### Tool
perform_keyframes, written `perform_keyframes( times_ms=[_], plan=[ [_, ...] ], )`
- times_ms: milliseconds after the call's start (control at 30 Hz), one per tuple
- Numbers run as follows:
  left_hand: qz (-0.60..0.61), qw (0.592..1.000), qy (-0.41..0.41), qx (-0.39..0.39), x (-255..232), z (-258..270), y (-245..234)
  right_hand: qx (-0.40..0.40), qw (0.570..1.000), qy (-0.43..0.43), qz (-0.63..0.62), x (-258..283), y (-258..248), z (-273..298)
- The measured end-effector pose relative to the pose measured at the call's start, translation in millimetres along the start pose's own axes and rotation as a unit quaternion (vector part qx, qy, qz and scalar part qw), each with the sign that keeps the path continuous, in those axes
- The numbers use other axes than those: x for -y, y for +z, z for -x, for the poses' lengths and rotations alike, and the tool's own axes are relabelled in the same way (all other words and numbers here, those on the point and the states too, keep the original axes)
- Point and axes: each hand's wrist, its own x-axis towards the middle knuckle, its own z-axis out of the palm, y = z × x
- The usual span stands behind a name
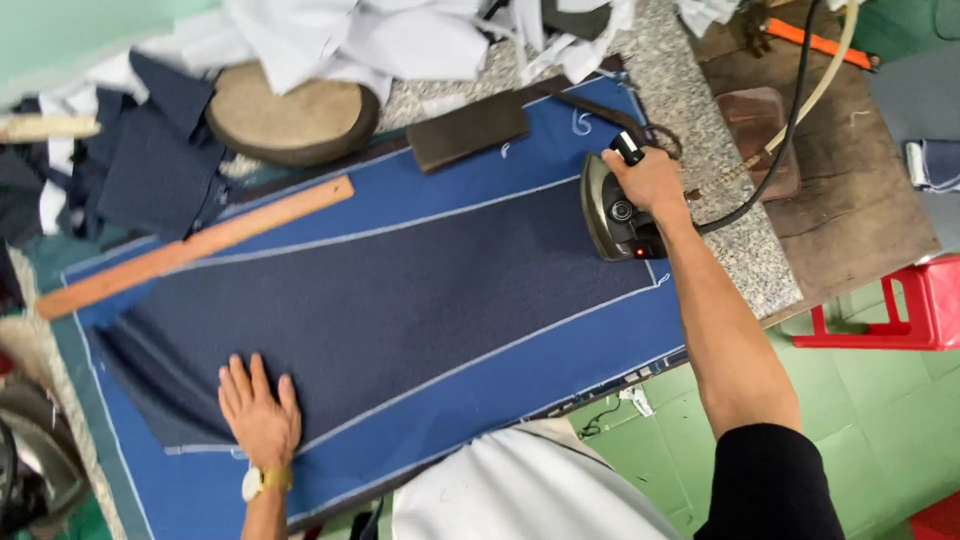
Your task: The person irons a piece of dark blue fabric on a blue work surface using a steam iron. They smooth the fabric with their hands, press it with the iron, and use a rectangular pressing block to press a folded edge of the material.
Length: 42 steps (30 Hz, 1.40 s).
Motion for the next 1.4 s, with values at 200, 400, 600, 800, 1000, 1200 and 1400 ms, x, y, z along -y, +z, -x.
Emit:
perform_keyframes(
  times_ms=[200, 400, 600, 800, 1000, 1200, 1400],
  plan=[
    [-0.006, 0.999, -0.036, 0.021, 12.7, 2.6, 15.8, 0.052, 0.992, -0.1, 0.058, 65.5, 28.9, 71.0],
    [0.061, 0.996, -0.055, 0.026, 24.4, 5.9, 20.9, 0.217, 0.942, -0.244, 0.073, 168.2, 72.4, 193.3],
    [0.35, 0.924, -0.143, 0.055, 37.5, -12.5, -35.1, 0.328, 0.86, -0.381, 0.087, 231.6, 153.1, 283.9],
    [0.394, 0.906, -0.138, -0.071, 47.5, -16.2, -97.0, 0.362, 0.813, -0.45, 0.081, 232.6, 226.1, 354.4],
    [0.341, 0.935, -0.084, -0.053, 3.8, -28.9, -68.1, 0.302, 0.839, -0.435, 0.129, 212.9, 240.4, 355.8],
    [0.293, 0.955, -0.053, -0.009, -60.0, -35.3, -5.4, 0.262, 0.896, -0.347, 0.089, 174.2, 189.1, 304.6],
    [0.185, 0.982, 0.039, -0.02, -117.4, -28.1, 20.8, 0.133, 0.953, -0.26, 0.085, 103.9, 113.2, 217.3]
  ],
)
